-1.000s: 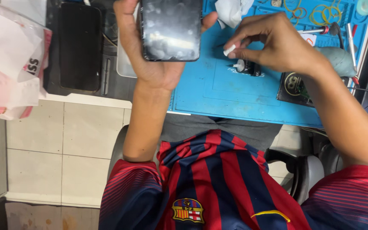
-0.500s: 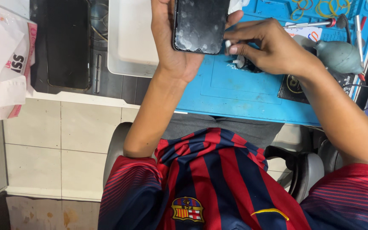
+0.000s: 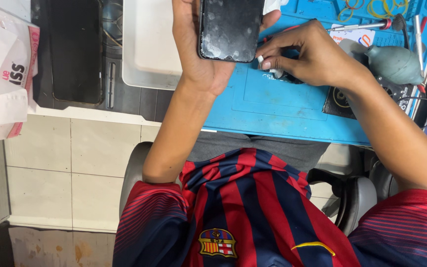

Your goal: The person applies a white substance to the edges of a smartphone, then uses a small fan to dry the surface. They wipe the screen with a tissue and inspect the device.

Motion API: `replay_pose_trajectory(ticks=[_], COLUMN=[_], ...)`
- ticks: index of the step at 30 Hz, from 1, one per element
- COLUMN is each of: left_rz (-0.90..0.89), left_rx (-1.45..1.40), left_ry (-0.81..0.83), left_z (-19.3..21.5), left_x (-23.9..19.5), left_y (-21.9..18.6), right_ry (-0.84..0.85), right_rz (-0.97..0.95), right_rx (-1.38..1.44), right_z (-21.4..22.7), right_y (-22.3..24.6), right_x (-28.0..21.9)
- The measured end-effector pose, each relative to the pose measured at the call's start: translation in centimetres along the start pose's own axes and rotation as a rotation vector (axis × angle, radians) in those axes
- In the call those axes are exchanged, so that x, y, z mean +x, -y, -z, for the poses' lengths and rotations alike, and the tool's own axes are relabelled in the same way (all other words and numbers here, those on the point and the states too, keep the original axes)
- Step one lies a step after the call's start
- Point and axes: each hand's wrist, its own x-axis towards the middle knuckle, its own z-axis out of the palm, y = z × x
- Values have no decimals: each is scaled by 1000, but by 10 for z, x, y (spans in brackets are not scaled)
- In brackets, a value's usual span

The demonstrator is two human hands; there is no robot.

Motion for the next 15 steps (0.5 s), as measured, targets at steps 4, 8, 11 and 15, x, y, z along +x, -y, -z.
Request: replay_pose_trajectory(ticks=[4, 8, 11, 15], left_rz=[8, 12, 9, 4], left_rx=[-3, -4, -8, -14], left_ry=[-12, -23, -29, -24], left_z=[-1, -3, -3, -3], left_x=[1, 2, 2, 2], left_y=[-1, -3, -3, -3], right_ry=[1, 0, 2, 8], right_rz=[24, 24, 24, 35], right_rx=[-17, -11, -14, -16], right_z=[1, 1, 1, 1], right_y=[1, 1, 1, 2], right_x=[1, 0, 1, 2])
